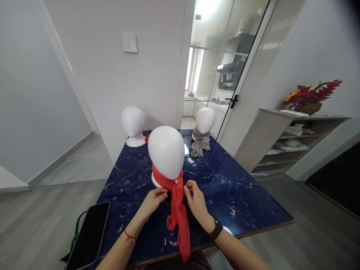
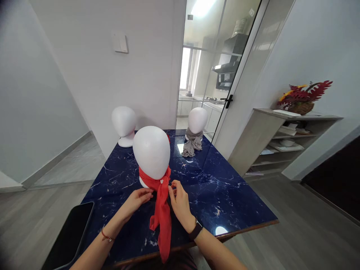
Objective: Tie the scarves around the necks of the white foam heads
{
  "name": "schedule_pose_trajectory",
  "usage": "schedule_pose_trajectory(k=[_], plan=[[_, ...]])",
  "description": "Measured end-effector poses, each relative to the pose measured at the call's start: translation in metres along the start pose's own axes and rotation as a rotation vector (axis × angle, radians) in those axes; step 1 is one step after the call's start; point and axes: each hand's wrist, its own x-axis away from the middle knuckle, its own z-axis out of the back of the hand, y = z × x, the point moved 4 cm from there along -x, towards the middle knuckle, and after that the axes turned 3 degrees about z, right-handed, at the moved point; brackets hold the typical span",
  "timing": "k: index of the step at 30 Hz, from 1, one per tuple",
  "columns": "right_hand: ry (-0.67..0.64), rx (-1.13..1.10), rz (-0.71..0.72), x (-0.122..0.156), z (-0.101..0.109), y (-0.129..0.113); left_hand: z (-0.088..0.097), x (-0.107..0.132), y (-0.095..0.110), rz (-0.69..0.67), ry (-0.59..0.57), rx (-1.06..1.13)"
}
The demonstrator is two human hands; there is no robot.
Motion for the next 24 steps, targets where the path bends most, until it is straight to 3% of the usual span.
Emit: schedule_pose_trajectory(k=[4,7,10,13,16,24], plan=[[-0.131,0.017,0.128,-0.004,-0.006,-0.004,0.022,0.002,0.016,-0.054,0.049,-0.345],[-0.13,0.034,0.211,-0.017,-0.002,-0.006,0.041,0.001,0.033,-0.142,0.2,-0.69],[-0.164,0.129,0.397,-0.029,0.005,-0.01,0.056,-0.002,0.046,-0.192,0.343,-0.866],[-0.275,0.292,0.56,-0.035,0.005,-0.01,0.062,-0.007,0.049,-0.209,0.364,-0.892],[-0.318,0.382,0.607,-0.038,0.003,-0.007,0.06,-0.012,0.048,-0.242,0.341,-0.823],[-0.254,0.555,0.472,-0.043,-0.008,-0.01,0.051,-0.019,0.037,-0.354,0.336,-0.651]])
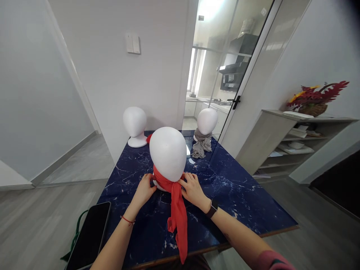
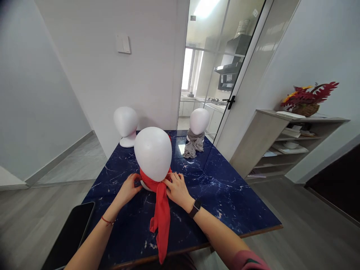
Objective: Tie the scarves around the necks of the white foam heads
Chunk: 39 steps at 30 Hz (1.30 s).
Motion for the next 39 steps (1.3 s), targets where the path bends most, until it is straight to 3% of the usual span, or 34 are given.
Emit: schedule_pose_trajectory(k=[10,17,21,23,26,30,34,37,39], plan=[[0.042,0.011,-0.106,-0.01,-0.014,-0.006,-0.012,0.0,-0.011,-0.003,0.046,0.097],[0.135,-0.077,-0.058,0.015,-0.004,-0.004,-0.01,0.004,-0.016,0.055,0.173,0.164],[0.091,-0.135,-0.029,0.024,-0.002,-0.006,-0.013,0.005,-0.02,0.073,0.216,0.214],[0.162,-0.254,-0.091,0.021,0.001,0.005,-0.013,0.004,-0.024,0.123,0.246,0.274],[0.363,-0.461,-0.328,0.011,-0.001,0.044,-0.013,0.0,-0.033,0.274,0.266,0.429],[0.298,-0.454,-0.522,-0.012,-0.029,0.084,-0.017,-0.008,-0.038,0.392,0.217,0.498],[0.219,-0.428,-0.519,-0.022,-0.056,0.075,-0.027,-0.012,-0.033,0.317,0.128,0.466],[0.212,-0.487,-0.506,-0.021,-0.064,0.06,-0.033,-0.01,-0.026,0.176,0.057,0.379],[0.228,-0.556,-0.514,-0.02,-0.064,0.056,-0.033,-0.007,-0.021,0.158,0.088,0.306]])
